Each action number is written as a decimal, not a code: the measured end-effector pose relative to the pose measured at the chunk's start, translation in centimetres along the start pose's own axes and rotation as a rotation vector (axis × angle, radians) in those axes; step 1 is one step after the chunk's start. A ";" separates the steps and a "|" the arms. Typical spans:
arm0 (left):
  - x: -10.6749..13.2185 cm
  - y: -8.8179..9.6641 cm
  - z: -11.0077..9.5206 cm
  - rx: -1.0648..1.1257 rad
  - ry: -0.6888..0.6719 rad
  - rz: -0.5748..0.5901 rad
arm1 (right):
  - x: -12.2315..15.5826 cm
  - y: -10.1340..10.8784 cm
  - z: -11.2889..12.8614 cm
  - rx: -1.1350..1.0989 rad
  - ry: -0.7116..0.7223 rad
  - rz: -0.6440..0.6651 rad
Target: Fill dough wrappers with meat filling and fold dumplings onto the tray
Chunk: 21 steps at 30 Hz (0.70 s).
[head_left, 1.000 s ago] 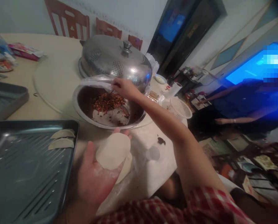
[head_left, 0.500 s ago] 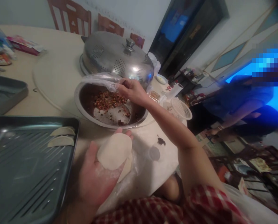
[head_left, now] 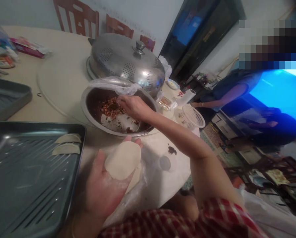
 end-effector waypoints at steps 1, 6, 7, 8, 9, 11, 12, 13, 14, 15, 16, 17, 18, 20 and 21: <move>0.0 0.0 0.0 -0.005 0.003 0.007 | -0.2 -0.1 0.1 -0.006 -0.013 0.005; 0.0 -0.1 -0.1 -0.019 0.001 0.037 | -0.7 -0.4 0.3 -0.094 -0.053 -0.006; 0.0 -0.1 -0.1 -0.017 -0.003 0.038 | -0.7 -0.5 0.3 -0.118 -0.051 -0.007; 0.1 -0.1 -0.1 -0.015 -0.009 0.040 | -0.8 -0.6 0.2 -0.143 -0.047 -0.007; 0.1 -0.1 -0.1 -0.014 -0.014 0.041 | -0.8 -0.7 0.2 -0.170 -0.040 -0.005; 0.1 -0.1 -0.1 -0.009 -0.022 0.048 | -0.9 -1.0 0.1 -0.226 -0.023 0.002; 0.1 -0.1 -0.2 -0.006 -0.025 0.055 | -0.9 -1.2 0.1 -0.253 -0.016 0.007; 0.1 -0.1 -0.2 -0.002 -0.027 0.059 | -1.0 -1.3 0.1 -0.278 -0.013 0.010; 0.1 0.0 -0.3 0.001 -0.029 0.063 | -1.0 -1.4 0.1 -0.306 -0.014 0.009; 0.0 0.0 -0.3 0.002 -0.032 0.066 | -1.1 -1.5 0.1 -0.340 -0.020 0.003; 0.0 0.0 -0.4 -0.001 -0.036 0.066 | -1.3 -1.7 0.0 -0.384 -0.039 -0.006; 0.0 0.0 -0.4 -0.007 -0.040 0.061 | -1.4 -1.8 -0.1 -0.445 -0.075 -0.014; 0.0 -0.1 -0.5 -0.017 -0.048 0.050 | -1.6 -2.0 -0.2 -0.524 -0.128 -0.017; -0.1 -0.3 -0.6 -0.045 -0.069 0.010 | -2.1 -2.5 -0.6 -0.733 -0.284 0.003; -0.1 -0.3 -0.6 -0.057 -0.084 -0.016 | -2.3 -2.7 -0.7 -0.849 -0.370 0.023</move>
Point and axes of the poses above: each hand's wrist, its own x-axis away from the middle knuckle, its own y-axis out of the back of the hand, z = x × y, the point moved 2 cm from there along -x, towards the middle knuckle, and after that the axes turned 3 degrees about x, right-handed, at the moved point
